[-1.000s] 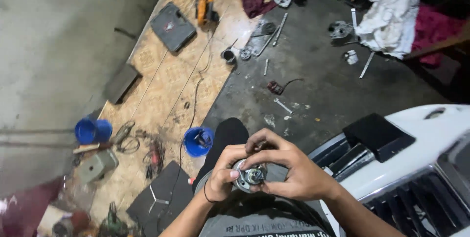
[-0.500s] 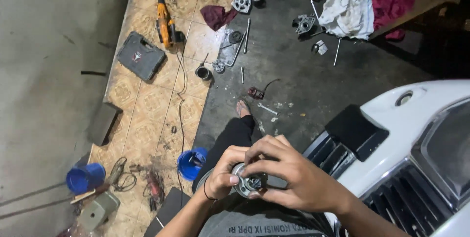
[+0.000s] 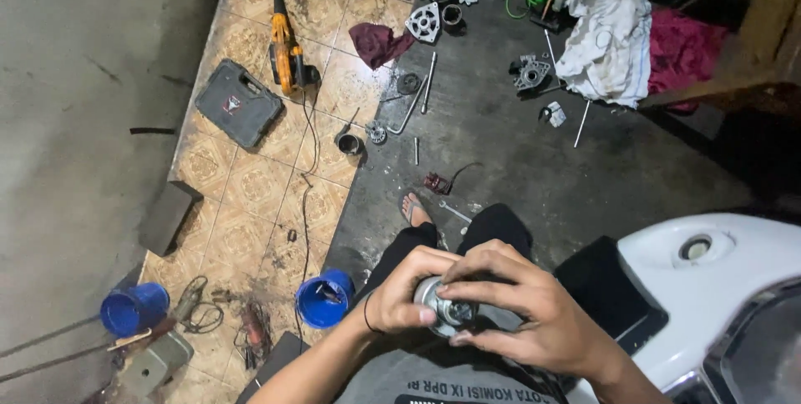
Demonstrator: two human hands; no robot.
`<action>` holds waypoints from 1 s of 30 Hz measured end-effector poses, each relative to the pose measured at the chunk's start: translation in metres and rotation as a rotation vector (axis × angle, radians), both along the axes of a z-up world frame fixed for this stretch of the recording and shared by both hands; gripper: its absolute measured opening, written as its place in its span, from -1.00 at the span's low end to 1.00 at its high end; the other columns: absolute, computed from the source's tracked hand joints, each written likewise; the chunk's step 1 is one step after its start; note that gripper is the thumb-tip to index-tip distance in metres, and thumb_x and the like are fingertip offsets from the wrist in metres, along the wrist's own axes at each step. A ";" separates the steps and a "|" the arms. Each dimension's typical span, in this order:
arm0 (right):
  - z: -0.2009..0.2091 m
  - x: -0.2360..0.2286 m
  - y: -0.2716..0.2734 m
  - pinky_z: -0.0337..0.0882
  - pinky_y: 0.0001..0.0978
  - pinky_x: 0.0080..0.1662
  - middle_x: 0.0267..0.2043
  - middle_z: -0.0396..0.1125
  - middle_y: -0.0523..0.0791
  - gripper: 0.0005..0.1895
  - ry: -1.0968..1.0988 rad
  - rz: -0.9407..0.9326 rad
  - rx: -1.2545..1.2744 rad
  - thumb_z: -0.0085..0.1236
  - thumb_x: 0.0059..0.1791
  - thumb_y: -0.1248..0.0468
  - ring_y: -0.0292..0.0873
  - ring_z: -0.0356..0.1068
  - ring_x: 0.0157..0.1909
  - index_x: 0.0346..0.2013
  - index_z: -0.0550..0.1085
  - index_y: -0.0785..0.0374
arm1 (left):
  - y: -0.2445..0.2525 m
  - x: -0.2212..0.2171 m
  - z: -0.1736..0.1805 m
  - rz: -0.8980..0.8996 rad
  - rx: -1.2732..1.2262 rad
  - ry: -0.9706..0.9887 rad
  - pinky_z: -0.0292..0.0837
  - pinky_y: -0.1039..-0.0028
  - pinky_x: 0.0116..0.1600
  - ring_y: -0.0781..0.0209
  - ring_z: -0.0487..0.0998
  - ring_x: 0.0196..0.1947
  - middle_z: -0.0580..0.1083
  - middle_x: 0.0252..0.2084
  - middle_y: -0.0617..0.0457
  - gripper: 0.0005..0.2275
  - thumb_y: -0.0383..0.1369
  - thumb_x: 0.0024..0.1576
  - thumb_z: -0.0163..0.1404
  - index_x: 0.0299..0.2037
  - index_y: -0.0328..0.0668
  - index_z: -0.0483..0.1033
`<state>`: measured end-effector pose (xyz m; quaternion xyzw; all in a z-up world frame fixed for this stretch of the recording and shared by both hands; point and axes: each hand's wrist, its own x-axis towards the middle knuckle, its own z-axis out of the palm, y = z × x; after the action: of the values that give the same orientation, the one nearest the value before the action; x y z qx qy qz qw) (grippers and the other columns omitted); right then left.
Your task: The person assembles a starter motor by hand in a workshop. They insert a cylindrical component into a larger metal housing, align the parts, and press them together to fit.
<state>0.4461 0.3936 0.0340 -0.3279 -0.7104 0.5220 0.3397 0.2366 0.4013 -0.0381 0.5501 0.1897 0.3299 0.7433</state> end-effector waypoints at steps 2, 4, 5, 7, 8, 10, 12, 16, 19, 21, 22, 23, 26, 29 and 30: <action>-0.002 0.005 0.012 0.39 -0.09 0.09 0.02 0.44 -0.09 -0.62 -0.007 0.001 -0.027 0.39 -0.08 0.21 -0.01 0.39 0.04 0.00 0.58 0.19 | 0.014 0.007 0.009 0.009 0.011 -0.013 0.23 0.45 -0.25 0.26 0.36 -0.39 0.40 -0.34 0.07 -0.39 0.28 0.16 -0.07 -0.21 -0.26 0.45; -0.002 0.015 0.023 0.40 -0.07 0.09 0.03 0.44 -0.08 -0.62 -0.017 0.015 -0.060 0.41 -0.10 0.22 0.00 0.38 0.05 -0.01 0.59 0.19 | 0.023 0.017 0.015 0.030 0.016 -0.027 0.26 0.47 -0.26 0.26 0.36 -0.41 0.40 -0.34 0.07 -0.45 0.22 0.16 -0.04 -0.25 -0.23 0.42; -0.002 0.020 0.030 0.41 -0.07 0.10 0.04 0.45 -0.07 -0.62 -0.014 0.026 -0.062 0.41 -0.11 0.25 0.01 0.40 0.06 -0.01 0.59 0.20 | 0.027 0.023 0.018 0.054 0.016 0.000 0.24 0.47 -0.29 0.29 0.32 -0.44 0.37 -0.38 0.10 -0.47 0.20 0.13 -0.02 -0.29 -0.22 0.41; -0.001 0.034 0.051 0.42 -0.06 0.12 0.05 0.46 -0.07 -0.61 -0.003 0.072 -0.048 0.41 -0.11 0.27 0.02 0.41 0.08 -0.01 0.59 0.21 | 0.039 0.036 0.018 0.113 0.030 0.037 0.21 0.48 -0.32 0.31 0.29 -0.47 0.34 -0.42 0.12 -0.49 0.17 0.09 0.01 -0.33 -0.22 0.39; -0.002 0.040 0.060 0.44 -0.10 0.11 0.05 0.46 -0.08 -0.61 -0.015 0.086 -0.028 0.42 -0.11 0.24 -0.01 0.42 0.07 0.00 0.59 0.20 | 0.042 0.042 0.015 0.131 0.019 0.027 0.27 0.47 -0.27 0.30 0.35 -0.42 0.39 -0.37 0.09 -0.49 0.16 0.09 0.02 -0.27 -0.24 0.42; -0.006 0.054 0.081 0.45 -0.14 0.10 0.06 0.47 -0.10 -0.60 -0.024 0.130 0.001 0.42 -0.11 0.22 -0.03 0.43 0.06 0.00 0.59 0.18 | 0.050 0.056 0.010 0.178 0.017 0.019 0.32 0.47 -0.23 0.29 0.41 -0.38 0.44 -0.33 0.06 -0.48 0.15 0.09 0.03 -0.22 -0.26 0.45; -0.010 0.072 0.104 0.44 -0.15 0.10 0.03 0.48 -0.12 -0.65 0.000 0.195 0.026 0.38 -0.10 0.25 -0.03 0.44 0.04 -0.03 0.59 0.19 | 0.061 0.075 0.009 0.239 0.037 0.038 0.30 0.49 -0.28 0.32 0.38 -0.43 0.42 -0.36 0.12 -0.51 0.13 0.09 0.03 -0.25 -0.24 0.45; -0.015 0.110 0.154 0.42 -0.11 0.12 0.04 0.48 -0.07 -0.65 0.018 0.295 0.067 0.34 -0.06 0.16 0.02 0.44 0.04 -0.03 0.58 0.22 | 0.086 0.119 -0.002 0.349 0.046 0.038 0.29 0.49 -0.27 0.37 0.34 -0.37 0.39 -0.33 0.14 -0.47 0.14 0.06 0.05 -0.20 -0.29 0.47; -0.011 0.136 0.167 0.36 -0.07 0.19 0.10 0.48 -0.10 -0.61 -0.046 0.349 0.052 0.39 -0.09 0.19 -0.03 0.45 0.07 0.01 0.58 0.20 | 0.090 0.148 -0.009 0.396 0.062 0.017 0.28 0.45 -0.26 0.37 0.35 -0.38 0.40 -0.35 0.14 -0.28 0.40 0.12 -0.09 -0.19 -0.29 0.46; -0.006 0.140 0.180 0.40 -0.11 0.15 0.04 0.48 -0.13 -0.63 -0.022 0.344 0.019 0.43 -0.12 0.19 -0.05 0.42 0.04 -0.05 0.61 0.19 | 0.103 0.156 -0.004 0.412 0.012 -0.062 0.19 0.46 -0.25 0.30 0.32 -0.39 0.38 -0.34 0.11 -0.40 0.25 0.15 -0.08 -0.22 -0.27 0.44; -0.004 0.143 0.183 0.40 -0.11 0.15 0.04 0.48 -0.13 -0.63 -0.020 0.353 0.021 0.43 -0.12 0.19 -0.05 0.42 0.04 -0.05 0.61 0.19 | 0.105 0.159 -0.003 0.420 0.014 -0.061 0.19 0.46 -0.25 0.30 0.32 -0.39 0.38 -0.34 0.11 -0.40 0.25 0.15 -0.08 -0.22 -0.27 0.44; -0.003 0.144 0.185 0.40 -0.11 0.15 0.04 0.49 -0.13 -0.63 -0.041 0.354 0.010 0.43 -0.12 0.18 -0.04 0.43 0.05 -0.05 0.61 0.18 | 0.107 0.161 -0.003 0.425 0.031 -0.054 0.19 0.45 -0.24 0.28 0.32 -0.39 0.37 -0.34 0.10 -0.39 0.26 0.17 -0.10 -0.22 -0.27 0.44; -0.001 0.141 0.184 0.42 -0.13 0.13 0.02 0.49 -0.13 -0.63 -0.054 0.355 -0.003 0.44 -0.14 0.18 -0.05 0.45 0.05 -0.07 0.62 0.17 | 0.105 0.160 -0.003 0.431 0.027 -0.051 0.17 0.45 -0.25 0.27 0.31 -0.40 0.35 -0.35 0.11 -0.39 0.27 0.17 -0.12 -0.24 -0.26 0.42; -0.001 0.130 0.179 0.43 -0.17 0.10 -0.01 0.50 -0.15 -0.64 -0.051 0.339 -0.013 0.47 -0.16 0.20 -0.08 0.45 0.02 -0.11 0.63 0.16 | 0.098 0.153 -0.007 0.434 0.001 -0.065 0.16 0.46 -0.26 0.30 0.29 -0.41 0.35 -0.38 0.12 -0.39 0.27 0.16 -0.10 -0.27 -0.25 0.41; -0.001 0.127 0.177 0.44 -0.19 0.08 -0.03 0.50 -0.16 -0.65 -0.055 0.323 -0.027 0.49 -0.18 0.22 -0.09 0.46 0.00 -0.13 0.64 0.16 | 0.096 0.150 -0.010 0.439 -0.013 -0.076 0.16 0.47 -0.26 0.30 0.29 -0.41 0.35 -0.38 0.13 -0.39 0.28 0.16 -0.09 -0.28 -0.26 0.41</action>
<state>0.5729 0.5704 0.0328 -0.2280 -0.7559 0.5701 0.2274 0.3870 0.4969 -0.0478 0.4781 0.2787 0.5032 0.6637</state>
